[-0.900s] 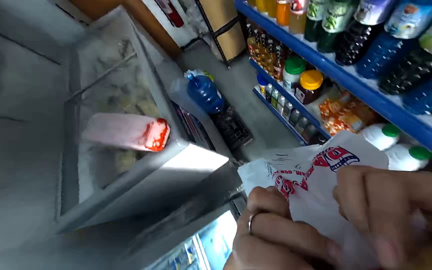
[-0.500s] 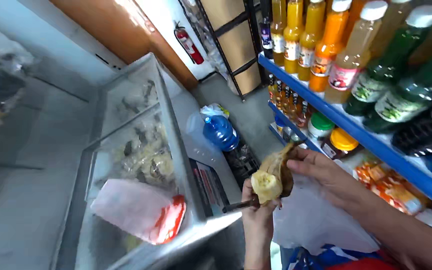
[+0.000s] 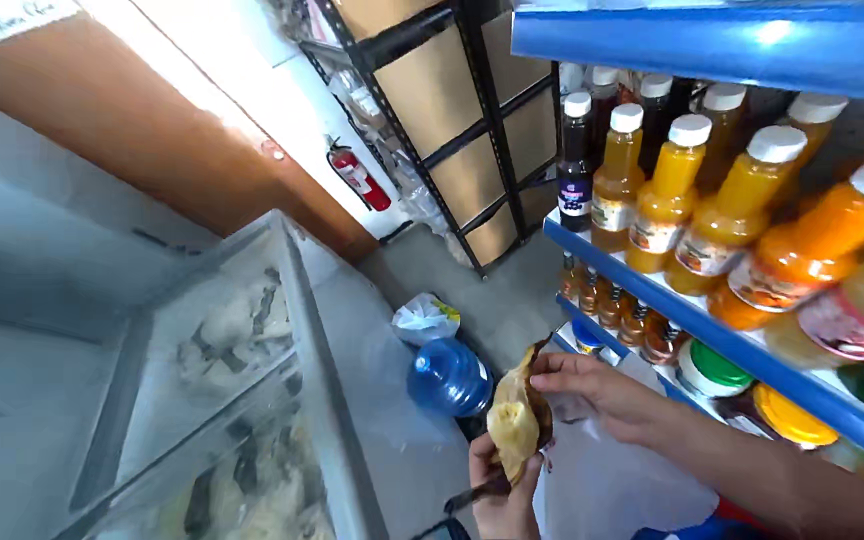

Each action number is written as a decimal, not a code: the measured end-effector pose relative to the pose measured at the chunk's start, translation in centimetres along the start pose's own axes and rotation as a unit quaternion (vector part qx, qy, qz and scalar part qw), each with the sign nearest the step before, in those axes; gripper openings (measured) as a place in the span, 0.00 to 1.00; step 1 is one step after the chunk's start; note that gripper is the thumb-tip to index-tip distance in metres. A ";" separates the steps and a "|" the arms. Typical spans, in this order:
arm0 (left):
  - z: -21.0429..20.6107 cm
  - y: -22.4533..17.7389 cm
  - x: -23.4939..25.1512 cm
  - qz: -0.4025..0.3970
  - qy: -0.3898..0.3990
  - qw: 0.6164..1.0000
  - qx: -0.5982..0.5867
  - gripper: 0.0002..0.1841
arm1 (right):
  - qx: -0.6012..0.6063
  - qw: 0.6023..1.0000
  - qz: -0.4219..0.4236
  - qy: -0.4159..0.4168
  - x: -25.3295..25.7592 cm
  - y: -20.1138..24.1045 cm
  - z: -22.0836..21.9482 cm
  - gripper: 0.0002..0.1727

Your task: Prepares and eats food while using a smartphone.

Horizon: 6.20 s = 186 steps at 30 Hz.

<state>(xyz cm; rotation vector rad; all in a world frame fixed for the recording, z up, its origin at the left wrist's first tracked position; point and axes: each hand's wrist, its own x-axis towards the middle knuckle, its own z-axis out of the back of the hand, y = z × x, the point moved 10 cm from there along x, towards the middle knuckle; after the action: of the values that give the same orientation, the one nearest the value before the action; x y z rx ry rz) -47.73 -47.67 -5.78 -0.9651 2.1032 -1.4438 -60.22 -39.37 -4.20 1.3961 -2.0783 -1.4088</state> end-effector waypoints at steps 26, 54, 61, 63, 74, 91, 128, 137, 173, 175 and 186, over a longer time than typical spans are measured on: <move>-12.4 8.4 54.2 0.037 0.096 0.995 0.020 0.21 | 0.099 0.983 0.114 -0.101 45.9 21.9 14.5 0.04; -55.2 29.7 78.6 0.216 0.493 0.842 -0.036 0.22 | 0.115 0.827 0.325 -0.444 50.9 45.4 52.1 0.02; -71.7 35.4 80.4 0.209 0.562 0.798 -0.064 0.20 | 0.159 0.787 0.350 -0.482 48.4 53.5 65.4 0.04; -75.9 37.3 81.3 0.230 0.573 0.784 -0.063 0.20 | 0.180 0.774 0.326 -0.511 48.0 56.3 68.4 0.09; -97.8 46.3 89.2 0.250 0.613 0.741 -0.110 0.22 | 0.168 0.766 0.369 -0.498 52.1 68.2 88.7 0.02; -117.2 58.6 108.3 0.195 0.451 0.870 -0.044 0.20 | 0.162 0.887 0.262 -0.345 68.2 84.5 115.1 0.05; -102.4 78.5 152.2 0.165 -0.048 0.976 -0.136 0.17 | -0.544 0.693 0.212 -0.422 117.6 79.3 147.0 0.21; -96.2 95.2 153.8 0.116 0.008 0.978 -0.173 0.15 | -0.611 0.688 0.144 -0.364 129.4 67.9 152.1 0.25; -85.1 108.0 151.6 0.046 -0.020 0.975 -0.217 0.17 | -0.232 0.911 -0.054 -0.337 147.6 58.2 153.6 0.29; -85.5 108.0 151.8 0.046 -0.015 0.978 -0.204 0.16 | -0.180 0.925 -0.033 -0.334 147.5 58.1 153.5 0.28; -86.5 108.3 152.0 0.058 -0.005 0.974 -0.218 0.16 | 0.062 0.948 0.052 -0.307 148.1 54.9 152.1 0.19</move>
<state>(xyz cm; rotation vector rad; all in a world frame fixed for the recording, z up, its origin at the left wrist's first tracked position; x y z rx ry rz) -241.85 -79.99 -65.78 -0.9755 2.4797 -0.9333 -265.49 -71.06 -74.54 0.9352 -2.6029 -1.8668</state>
